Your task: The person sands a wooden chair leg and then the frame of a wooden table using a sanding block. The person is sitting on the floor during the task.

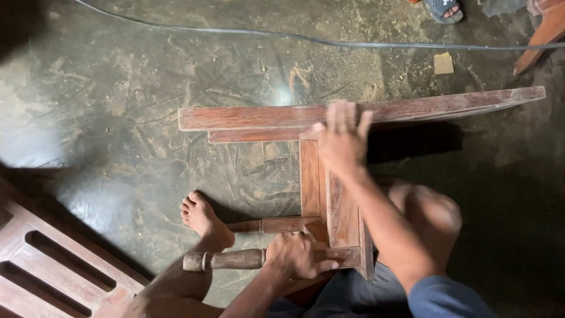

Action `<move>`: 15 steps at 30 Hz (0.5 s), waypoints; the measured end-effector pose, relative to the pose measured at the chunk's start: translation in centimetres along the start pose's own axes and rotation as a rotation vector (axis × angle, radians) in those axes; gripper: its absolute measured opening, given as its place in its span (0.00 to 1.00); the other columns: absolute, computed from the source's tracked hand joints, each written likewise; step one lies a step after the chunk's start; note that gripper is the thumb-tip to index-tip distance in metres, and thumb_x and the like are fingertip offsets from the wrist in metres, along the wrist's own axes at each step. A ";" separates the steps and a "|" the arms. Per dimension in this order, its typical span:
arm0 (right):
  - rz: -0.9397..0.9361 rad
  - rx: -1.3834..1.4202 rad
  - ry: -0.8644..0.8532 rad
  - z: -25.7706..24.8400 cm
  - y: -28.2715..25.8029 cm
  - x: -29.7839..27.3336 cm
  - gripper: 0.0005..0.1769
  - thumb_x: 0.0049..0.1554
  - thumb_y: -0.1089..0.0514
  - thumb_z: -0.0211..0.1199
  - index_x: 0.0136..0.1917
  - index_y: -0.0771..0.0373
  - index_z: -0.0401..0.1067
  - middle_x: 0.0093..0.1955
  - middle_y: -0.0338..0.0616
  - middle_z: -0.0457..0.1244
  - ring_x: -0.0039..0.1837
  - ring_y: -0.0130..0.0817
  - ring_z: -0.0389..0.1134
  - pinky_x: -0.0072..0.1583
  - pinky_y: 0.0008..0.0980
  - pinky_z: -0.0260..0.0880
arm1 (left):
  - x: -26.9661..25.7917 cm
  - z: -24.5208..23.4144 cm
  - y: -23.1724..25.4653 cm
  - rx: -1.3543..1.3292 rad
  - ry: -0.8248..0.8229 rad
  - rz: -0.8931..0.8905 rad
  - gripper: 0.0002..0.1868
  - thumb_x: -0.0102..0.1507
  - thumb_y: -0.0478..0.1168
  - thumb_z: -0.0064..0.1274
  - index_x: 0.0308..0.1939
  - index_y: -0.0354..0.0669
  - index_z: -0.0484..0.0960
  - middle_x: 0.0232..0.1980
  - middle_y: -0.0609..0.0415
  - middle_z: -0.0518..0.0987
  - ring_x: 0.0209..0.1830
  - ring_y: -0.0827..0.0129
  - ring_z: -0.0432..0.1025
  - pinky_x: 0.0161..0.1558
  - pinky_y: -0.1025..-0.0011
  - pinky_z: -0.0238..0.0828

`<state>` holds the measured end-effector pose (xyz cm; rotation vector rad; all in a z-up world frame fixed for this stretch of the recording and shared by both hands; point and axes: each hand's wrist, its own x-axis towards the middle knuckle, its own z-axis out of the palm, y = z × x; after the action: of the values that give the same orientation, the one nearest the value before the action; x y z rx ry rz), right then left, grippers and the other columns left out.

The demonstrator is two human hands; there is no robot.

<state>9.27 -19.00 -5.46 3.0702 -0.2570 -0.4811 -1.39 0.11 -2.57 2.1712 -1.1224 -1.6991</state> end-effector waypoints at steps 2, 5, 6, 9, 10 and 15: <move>0.234 0.095 0.043 3.1 3.3 0.7 0.50 0.70 0.26 0.14 0.86 0.66 0.38 0.91 0.53 0.34 0.90 0.48 0.28 0.83 0.60 0.11 | -0.2 -0.2 0.1 -0.037 0.030 -0.035 0.59 0.59 0.89 0.30 0.58 0.36 0.81 0.55 0.35 0.82 0.55 0.35 0.77 0.55 0.44 0.74; -0.012 -0.006 0.340 -2.0 -2.7 0.1 0.47 0.68 0.25 0.42 0.72 0.72 0.66 0.74 0.60 0.62 0.75 0.54 0.60 0.77 0.70 0.50 | -0.1 -0.6 0.3 0.004 -0.029 -0.037 0.55 0.62 0.86 0.29 0.58 0.39 0.81 0.56 0.34 0.82 0.57 0.36 0.77 0.57 0.44 0.72; -0.004 -0.003 0.353 -0.6 -2.8 0.9 0.47 0.68 0.25 0.42 0.72 0.72 0.66 0.74 0.60 0.62 0.75 0.54 0.60 0.77 0.70 0.50 | 0.0 -0.9 0.2 0.018 -0.024 -0.039 0.55 0.62 0.86 0.29 0.58 0.39 0.81 0.56 0.34 0.82 0.57 0.36 0.77 0.57 0.44 0.72; -0.070 0.026 0.027 0.2 -1.8 1.0 0.60 0.64 0.15 0.17 0.86 0.67 0.32 0.91 0.54 0.27 0.90 0.49 0.24 0.84 0.61 0.14 | -0.1 -0.6 0.5 0.017 -0.019 -0.048 0.58 0.60 0.88 0.25 0.61 0.43 0.84 0.60 0.35 0.81 0.61 0.36 0.76 0.60 0.42 0.71; 0.098 0.069 -0.101 -2.4 -0.4 0.6 0.58 0.66 0.18 0.21 0.86 0.68 0.27 0.90 0.56 0.23 0.89 0.50 0.21 0.83 0.60 0.12 | 0.1 -0.6 0.4 0.038 -0.032 -0.041 0.59 0.60 0.88 0.23 0.60 0.43 0.85 0.57 0.35 0.82 0.59 0.37 0.77 0.58 0.43 0.72; 0.389 0.064 -0.187 -2.0 1.1 1.2 0.67 0.59 0.12 0.13 0.85 0.71 0.23 0.90 0.59 0.20 0.89 0.56 0.18 0.84 0.57 0.11 | -0.6 -0.9 0.6 0.020 -0.028 -0.047 0.56 0.61 0.87 0.26 0.63 0.46 0.82 0.59 0.34 0.81 0.60 0.37 0.76 0.59 0.44 0.71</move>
<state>10.79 -20.29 -3.84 2.9215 -0.8668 -0.7436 -0.91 -0.25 -1.44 2.2099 -1.1085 -1.7496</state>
